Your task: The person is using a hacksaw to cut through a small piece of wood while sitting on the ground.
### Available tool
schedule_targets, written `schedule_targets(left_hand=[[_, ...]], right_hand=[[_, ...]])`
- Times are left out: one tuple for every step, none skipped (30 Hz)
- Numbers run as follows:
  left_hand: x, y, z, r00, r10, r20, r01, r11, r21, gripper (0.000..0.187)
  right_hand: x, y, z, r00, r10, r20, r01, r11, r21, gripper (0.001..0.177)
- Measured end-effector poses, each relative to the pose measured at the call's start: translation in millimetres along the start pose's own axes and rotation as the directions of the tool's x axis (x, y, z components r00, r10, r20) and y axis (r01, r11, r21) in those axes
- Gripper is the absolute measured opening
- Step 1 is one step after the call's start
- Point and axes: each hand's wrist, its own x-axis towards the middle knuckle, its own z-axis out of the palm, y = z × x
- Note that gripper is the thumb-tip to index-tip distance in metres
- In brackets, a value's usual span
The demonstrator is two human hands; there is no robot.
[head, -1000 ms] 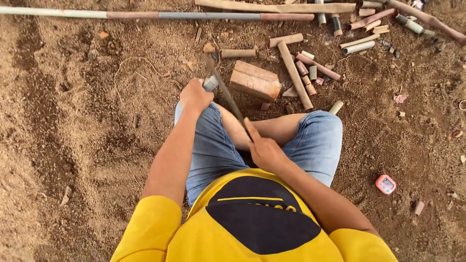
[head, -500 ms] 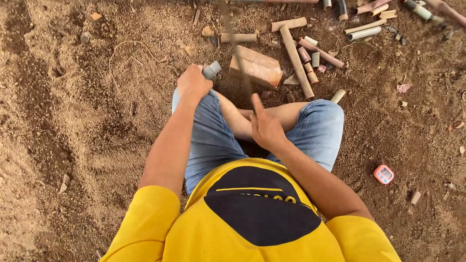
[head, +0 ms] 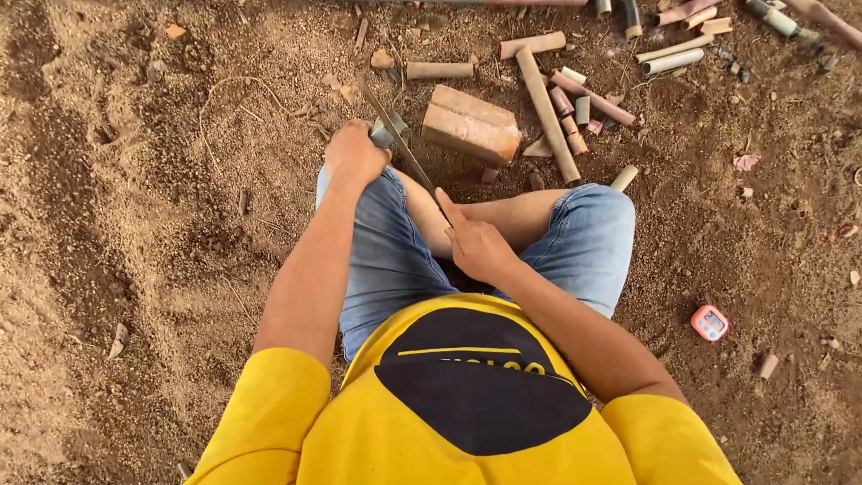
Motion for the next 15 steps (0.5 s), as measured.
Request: schedule_targets(left_hand=[[-3,1,-2,1.000,0.002,0.002,-0.002,0.999,-0.043,0.049],[-5,2,-4,1.000,0.009,0.005,-0.008,0.996,-0.084,0.049],[-5,0,-5,1.000,0.007,0.001,-0.007,0.997,-0.082,0.049],[-4,-1,-6,1.000,0.000,0.008,0.001,0.994,-0.114,0.048],[-4,-2,-6,1.000,-0.007,0.016,0.009,0.989,-0.145,0.047],[-2,-2,-5,1.000,-0.005,0.015,0.007,0.990,-0.144,0.047],[-1,-2,-4,1.000,-0.003,0.024,0.006,0.991,-0.132,0.048],[0,-3,-2,0.999,-0.001,0.035,0.005,0.993,-0.119,0.049],[1,-4,-2,0.999,0.000,0.037,0.005,0.993,-0.119,0.049],[3,-5,-1,0.999,0.016,0.051,-0.011,0.995,-0.095,0.051],[4,-6,-1,0.997,0.032,0.066,-0.027,0.997,-0.070,0.052],[5,-5,1,0.997,0.034,0.067,-0.029,0.997,-0.070,0.052],[6,-5,3,0.995,0.059,0.080,-0.058,0.998,-0.017,0.053],[8,-5,3,0.992,0.083,0.091,-0.087,0.996,0.036,0.054],[6,-4,4,0.992,0.085,0.089,-0.088,0.995,0.038,0.054]], right_hand=[[0,2,0,1.000,0.005,0.010,-0.005,1.000,-0.026,0.069],[0,3,1,1.000,0.013,0.016,-0.012,0.999,-0.051,0.069],[-2,5,1,1.000,0.009,0.015,-0.008,0.999,-0.051,0.069],[-5,6,1,1.000,-0.009,0.008,0.010,0.992,-0.128,0.069],[-8,8,2,1.000,-0.027,0.003,0.027,0.979,-0.204,0.070],[-14,9,4,1.000,-0.026,0.002,0.026,0.979,-0.204,0.070],[-19,10,6,0.997,-0.066,-0.028,0.052,0.939,-0.340,0.069],[-26,11,9,0.993,-0.107,-0.050,0.072,0.881,-0.468,0.068],[-27,10,9,0.993,-0.105,-0.050,0.070,0.881,-0.468,0.068],[-28,9,8,0.995,-0.092,-0.038,0.062,0.867,-0.494,0.069],[-29,9,7,0.997,-0.079,-0.026,0.054,0.852,-0.520,0.070],[-21,7,6,0.997,-0.077,-0.027,0.052,0.853,-0.520,0.070],[-14,5,5,0.999,-0.047,-0.002,0.041,0.900,-0.434,0.071],[-5,2,3,0.999,-0.022,0.023,0.029,0.939,-0.344,0.071],[8,2,8,1.000,-0.023,0.020,0.029,0.939,-0.344,0.071]])
